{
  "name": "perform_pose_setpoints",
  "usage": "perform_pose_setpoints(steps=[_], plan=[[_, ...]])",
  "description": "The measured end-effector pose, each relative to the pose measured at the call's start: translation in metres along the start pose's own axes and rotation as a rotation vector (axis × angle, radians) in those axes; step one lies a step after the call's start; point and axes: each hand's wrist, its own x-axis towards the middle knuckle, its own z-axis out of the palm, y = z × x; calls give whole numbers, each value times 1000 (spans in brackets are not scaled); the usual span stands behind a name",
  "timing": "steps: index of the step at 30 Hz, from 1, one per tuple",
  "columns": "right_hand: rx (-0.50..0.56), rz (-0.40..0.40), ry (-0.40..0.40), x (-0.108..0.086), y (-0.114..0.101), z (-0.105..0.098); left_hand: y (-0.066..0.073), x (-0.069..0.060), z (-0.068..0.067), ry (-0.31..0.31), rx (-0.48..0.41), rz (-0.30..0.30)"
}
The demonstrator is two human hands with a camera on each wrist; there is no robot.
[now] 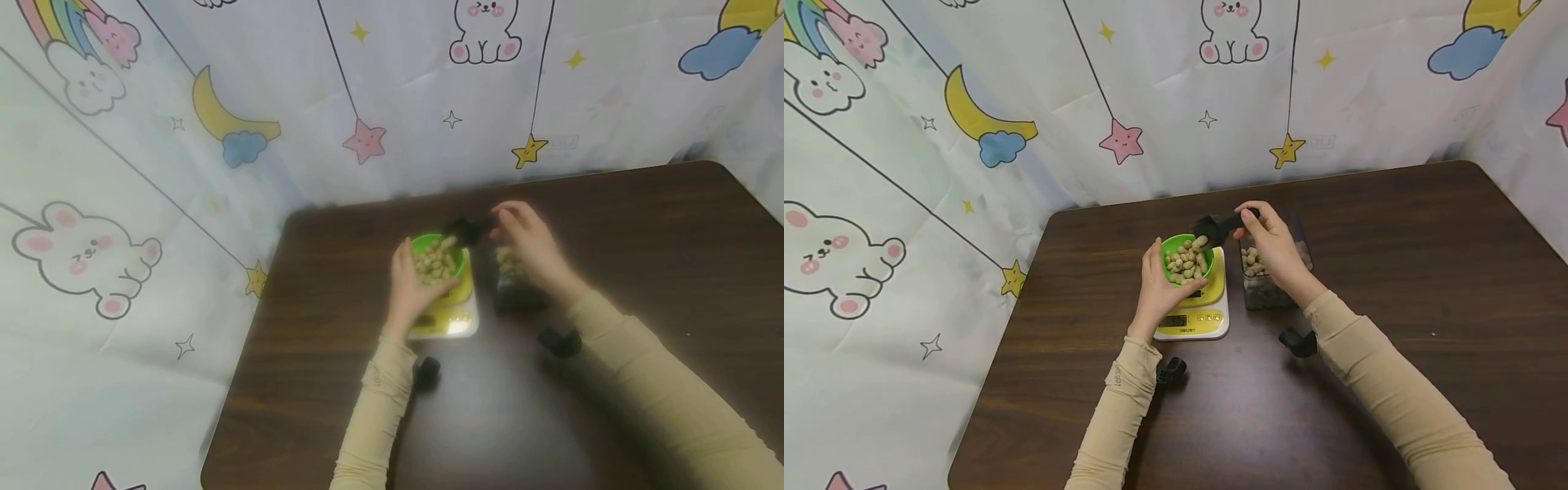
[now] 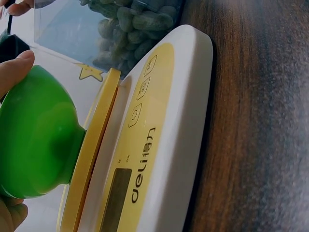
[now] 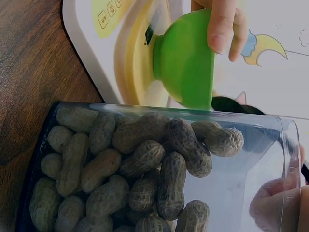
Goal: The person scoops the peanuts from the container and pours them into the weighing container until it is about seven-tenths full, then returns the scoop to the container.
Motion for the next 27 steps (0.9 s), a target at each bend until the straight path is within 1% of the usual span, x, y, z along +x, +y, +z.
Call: perform_pose_setpoints(steps=[6, 12, 17, 21, 24, 27], plan=[[61, 12, -23, -2, -1, -2, 1, 0, 0, -6, 6, -20], [58, 16, -15, -2, 0, -2, 3, -1, -1, -13, -7, -23], [76, 29, 10, 0, 0, -3, 6, 0, -3, 1, 21, 1], [80, 27, 51, 0, -2, -5, 12, 2, -4, 17, 19, 32], [131, 13, 85, -1, -5, -8, 18, 2, -6, 19, 10, 57], [267, -14, 100, -3, -10, -11, 24, 1, -6, 10, 14, 79]])
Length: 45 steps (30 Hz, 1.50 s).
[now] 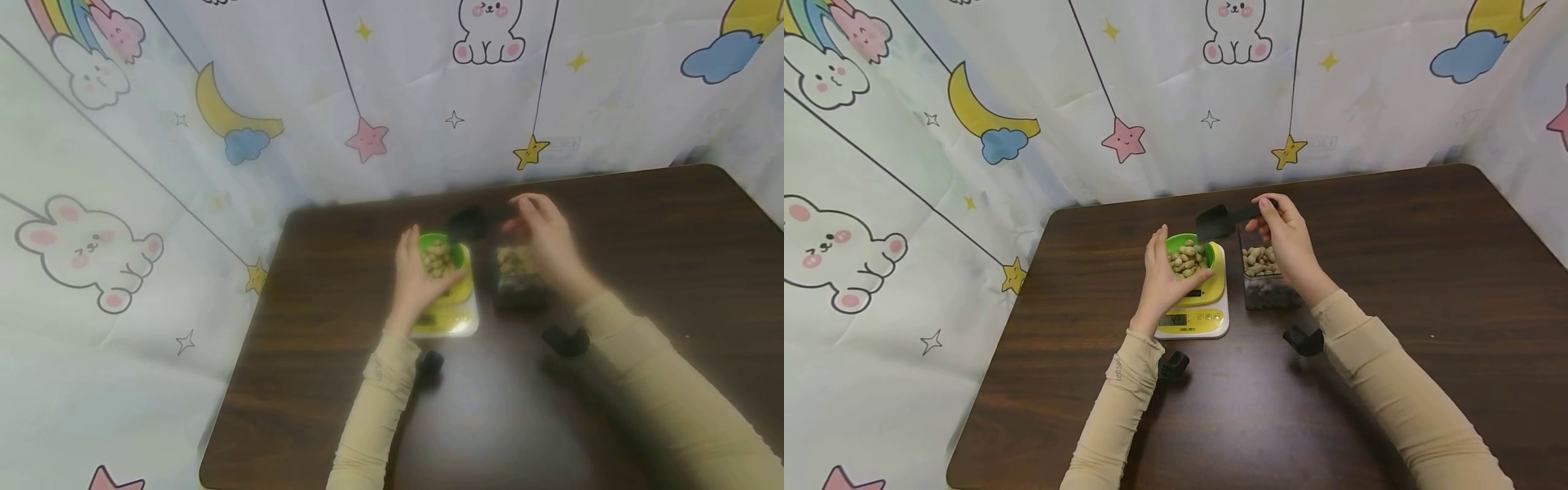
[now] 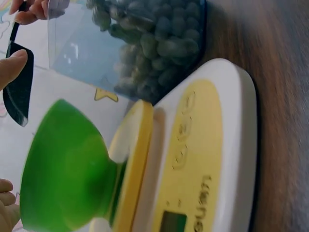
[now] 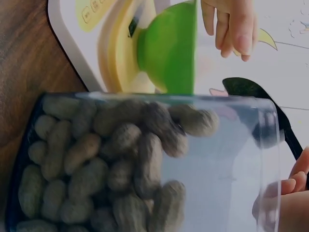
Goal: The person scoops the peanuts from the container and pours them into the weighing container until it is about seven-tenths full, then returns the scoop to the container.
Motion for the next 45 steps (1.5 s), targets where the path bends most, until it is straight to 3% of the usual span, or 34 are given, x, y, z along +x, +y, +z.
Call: perform_pose_setpoints(steps=[8, 16, 20, 28, 35, 40, 45], plan=[[148, -65, 79, -2, -13, -12, 17, 1, 2, -57, 41, 46], [378, -104, 96, 0, -19, -26, 32, 3, 13, -115, 89, 78], [400, -122, 137, 0, -21, -35, 40, 3, 22, -141, 91, 85], [344, -120, 218, -2, -23, -50, 55, -1, 35, -181, 83, 159], [295, -116, 212, 0, -21, -54, 61, -1, 50, -193, 79, 204], [113, -89, 196, 3, -19, -56, 61, -4, 62, -204, 68, 190], [-202, -72, 178, 2, -19, -57, 61, -9, 65, -216, 53, 149]])
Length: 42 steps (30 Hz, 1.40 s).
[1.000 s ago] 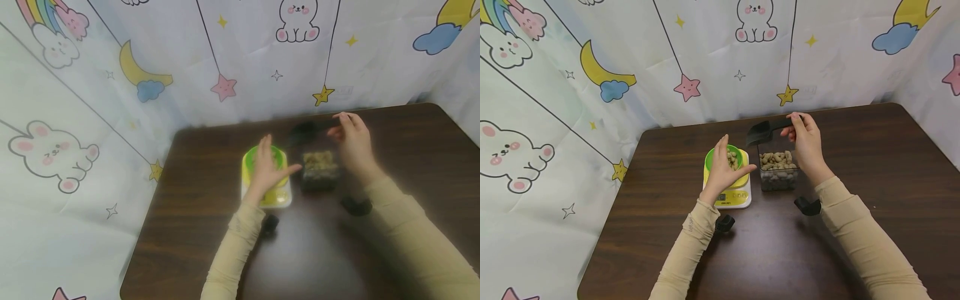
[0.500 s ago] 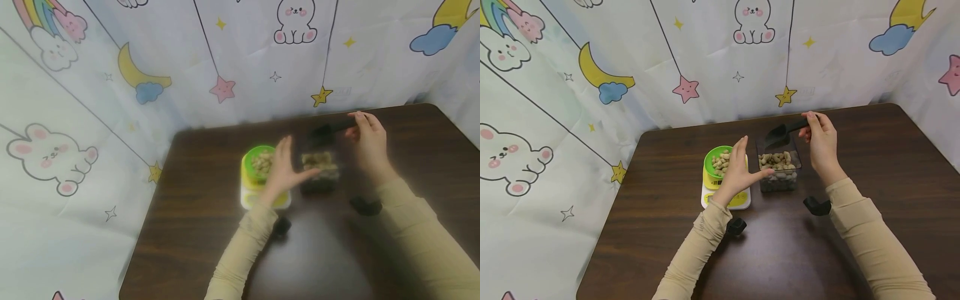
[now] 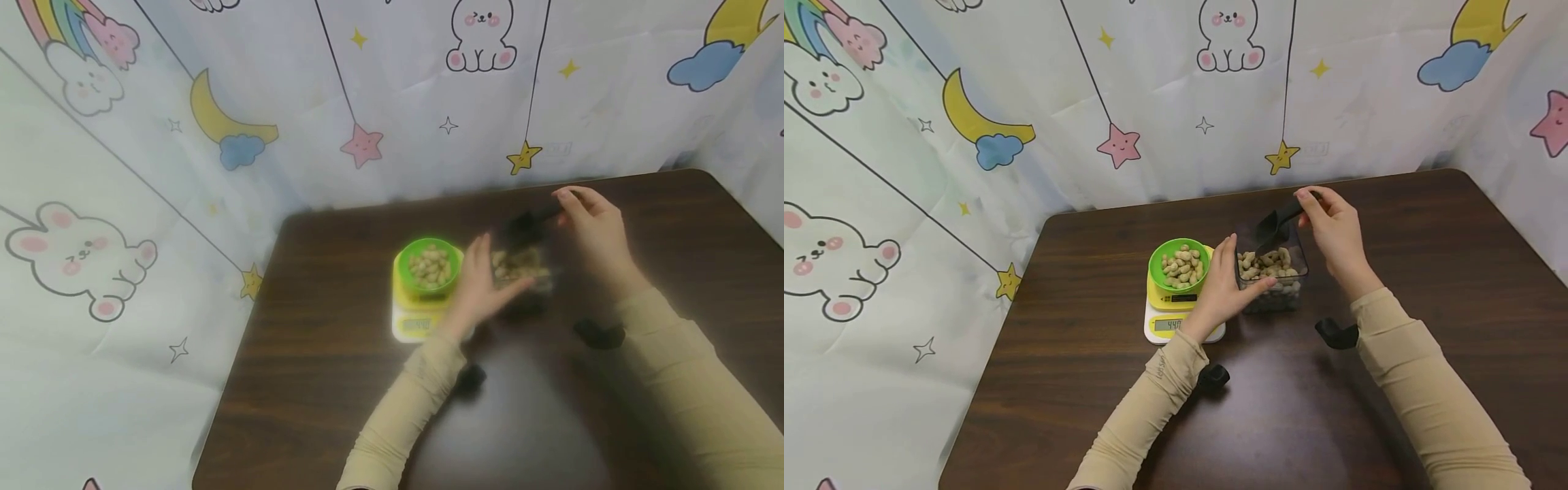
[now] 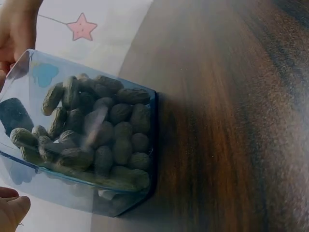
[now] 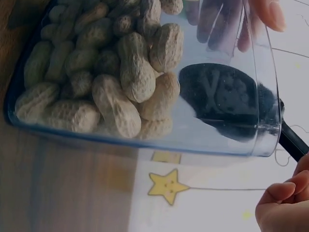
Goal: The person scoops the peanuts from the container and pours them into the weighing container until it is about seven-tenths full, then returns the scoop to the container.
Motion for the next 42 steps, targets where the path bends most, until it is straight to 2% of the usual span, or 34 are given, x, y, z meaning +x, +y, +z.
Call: perform_pose_setpoints(steps=[4, 8, 12, 19, 22, 30, 37, 42], plan=[[-230, -42, -37, -4, -3, 0, 0, -1, 2, 3, -16, 3], [-451, -141, -89, -9, -6, 3, -1, -2, 2, 13, -25, 10], [-579, -242, -136, -11, -7, 6, -1, -2, 2, 7, -25, 9], [-632, -321, -172, -9, -6, 10, -3, -2, 3, 6, -6, 21], [-623, -320, -162, -8, -4, 10, -3, -3, 3, 9, -4, 23], [-557, -218, -105, -8, -9, 7, -3, -3, 3, 8, -7, 22], [-574, -109, -191, -8, -6, 3, -3, -3, 4, 12, -22, 16], [-610, -100, -215, -7, 1, 2, -3, -3, 4, 18, -23, 19]])
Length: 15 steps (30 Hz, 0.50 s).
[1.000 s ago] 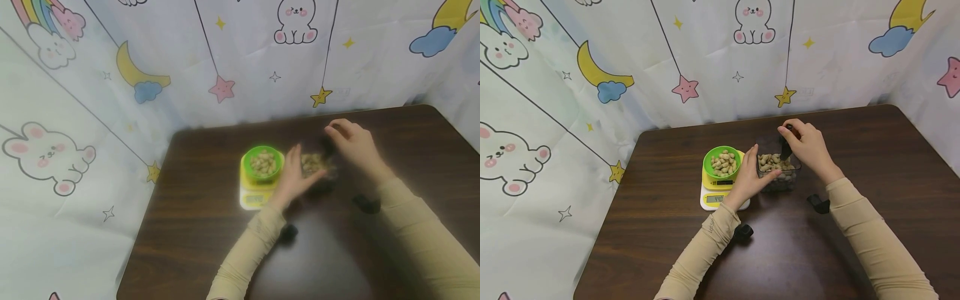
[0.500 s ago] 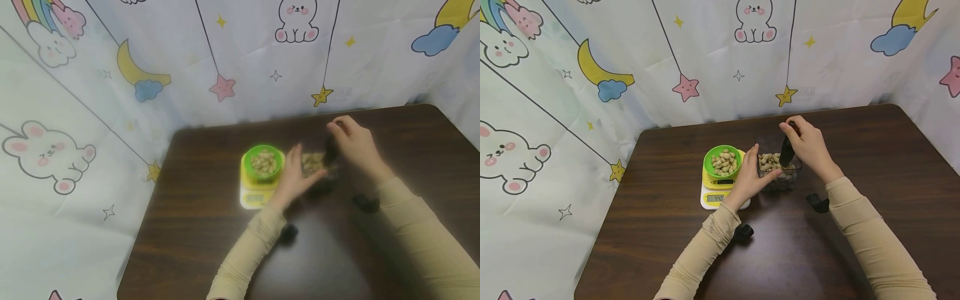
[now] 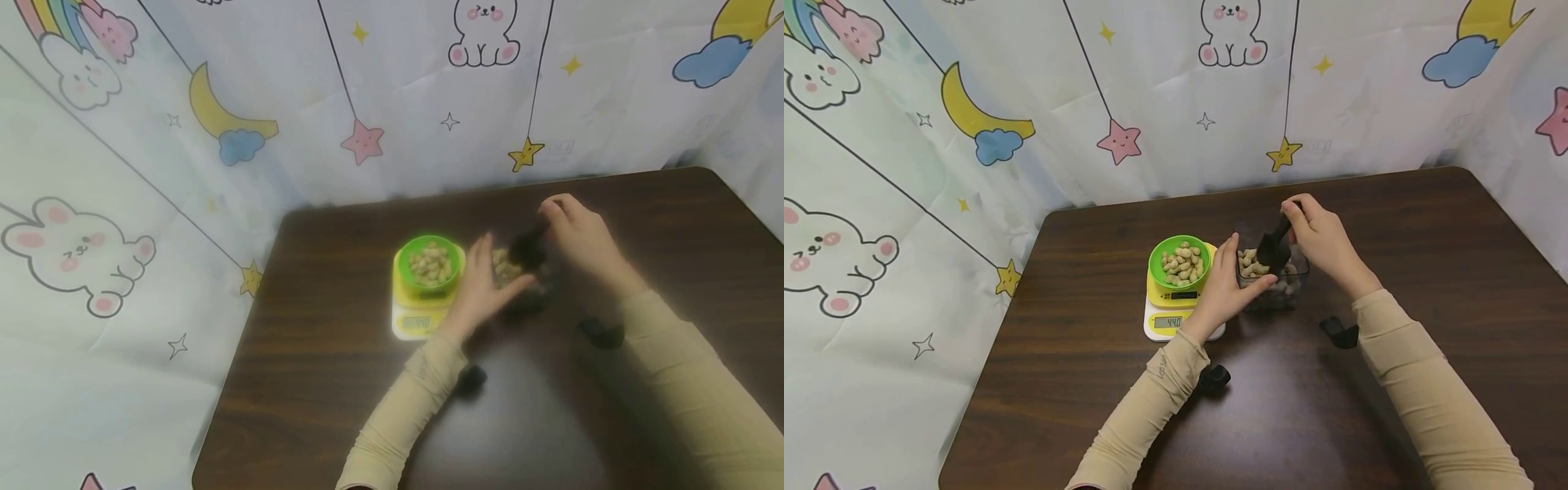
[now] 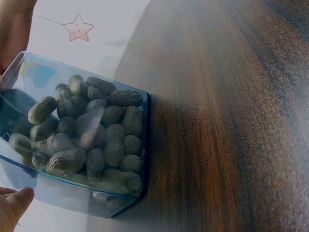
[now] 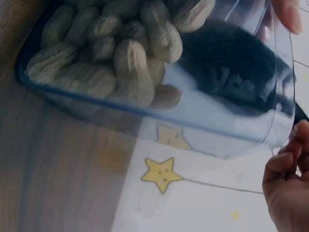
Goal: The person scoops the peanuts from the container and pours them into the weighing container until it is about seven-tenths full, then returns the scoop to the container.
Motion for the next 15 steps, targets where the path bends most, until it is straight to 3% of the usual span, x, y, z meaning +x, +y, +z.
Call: perform_pose_setpoints(steps=[6, 11, 15], plan=[[-38, -51, -97, 2, 7, 4, -1, 1, 0, 1, 11, 13], [-26, -62, -58, 3, 12, 7, -2, 2, 2, 1, 14, 19], [25, -21, -26, 4, 16, 7, -2, 2, 2, 0, -3, 9]])
